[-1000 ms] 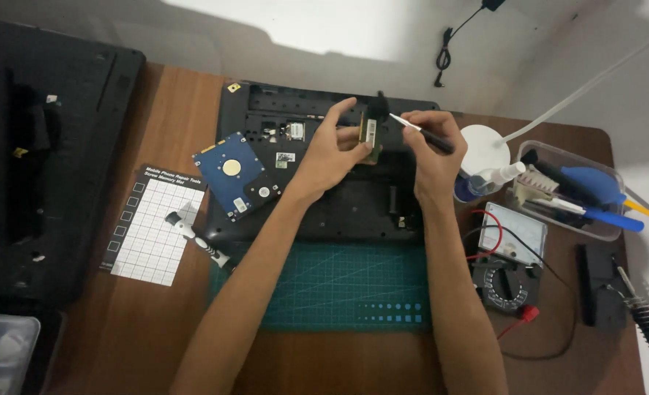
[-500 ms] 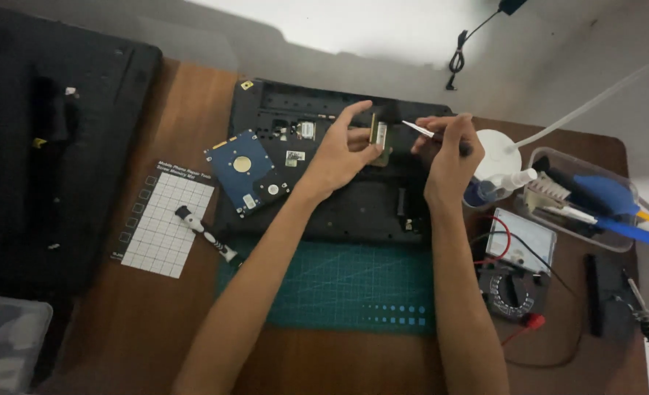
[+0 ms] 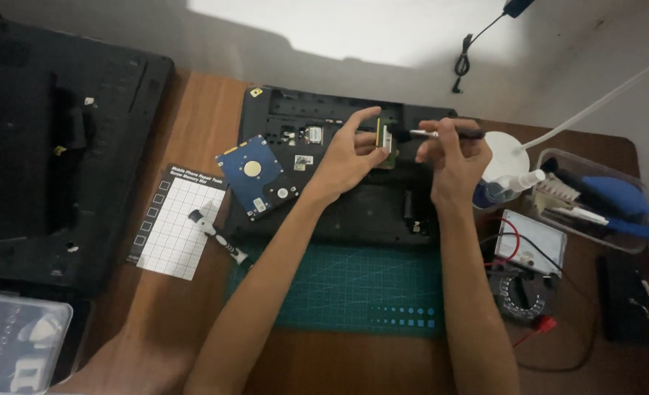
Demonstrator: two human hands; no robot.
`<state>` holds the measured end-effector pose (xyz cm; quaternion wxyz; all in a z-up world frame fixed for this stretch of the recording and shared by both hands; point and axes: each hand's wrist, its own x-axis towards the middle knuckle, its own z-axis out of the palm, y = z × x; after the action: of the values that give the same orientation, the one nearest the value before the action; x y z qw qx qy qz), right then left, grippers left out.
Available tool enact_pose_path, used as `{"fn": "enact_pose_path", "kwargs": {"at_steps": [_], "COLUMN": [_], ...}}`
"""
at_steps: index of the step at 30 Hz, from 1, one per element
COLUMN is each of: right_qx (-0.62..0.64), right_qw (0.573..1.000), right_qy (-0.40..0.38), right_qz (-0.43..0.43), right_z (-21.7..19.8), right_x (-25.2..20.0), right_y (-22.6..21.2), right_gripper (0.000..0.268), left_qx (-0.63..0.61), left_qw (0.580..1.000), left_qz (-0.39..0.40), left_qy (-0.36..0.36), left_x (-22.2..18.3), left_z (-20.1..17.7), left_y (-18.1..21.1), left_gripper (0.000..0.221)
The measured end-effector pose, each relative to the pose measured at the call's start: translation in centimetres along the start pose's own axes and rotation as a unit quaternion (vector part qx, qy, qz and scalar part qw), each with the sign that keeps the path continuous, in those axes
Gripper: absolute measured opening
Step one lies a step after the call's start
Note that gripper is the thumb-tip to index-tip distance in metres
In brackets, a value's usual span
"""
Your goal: Cleaning the gold contacts of a laptop RAM module using an eraser to remove oxidation.
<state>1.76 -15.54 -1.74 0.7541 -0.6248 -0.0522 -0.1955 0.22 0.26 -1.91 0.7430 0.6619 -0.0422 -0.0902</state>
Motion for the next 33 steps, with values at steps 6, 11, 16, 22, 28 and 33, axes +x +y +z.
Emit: {"fn": "enact_pose_path", "kwargs": {"at_steps": [6,11,16,22,28,33], "right_qx": [0.033,0.046,0.039,-0.023,-0.031,-0.053], "right_qw": [0.998,0.997,0.995,0.999,0.998,0.997], "right_qy": [-0.010,0.027,0.062,0.013,0.009,-0.017], "right_qz": [0.046,0.060,0.064,0.048,0.056,0.059], "right_z": [-0.5,-0.9,-1.2,0.0,0.0,0.0], "right_x": [-0.1,0.2,0.3,-0.2,-0.3,-0.4], "right_y": [-0.1,0.6,0.7,-0.8,-1.0,-1.1], "right_gripper": [0.015,0.024,0.026,0.021,0.021,0.021], "left_qx": [-0.034,-0.040,-0.034,-0.049,-0.051,-0.036], "left_qw": [0.999,0.999,0.999,0.999,0.999,0.999], "left_qz": [0.007,0.012,0.016,-0.004,-0.011,-0.008], "left_qy": [0.003,-0.004,-0.014,-0.009,-0.009,-0.006], "left_x": [0.2,0.5,0.6,0.4,0.2,0.4], "left_z": [0.1,-0.1,-0.1,0.2,0.4,0.2], "left_y": [-0.2,-0.9,-1.0,-0.5,0.2,-0.2], "left_gripper": [0.057,0.055,0.055,0.055,0.052,0.055]}}
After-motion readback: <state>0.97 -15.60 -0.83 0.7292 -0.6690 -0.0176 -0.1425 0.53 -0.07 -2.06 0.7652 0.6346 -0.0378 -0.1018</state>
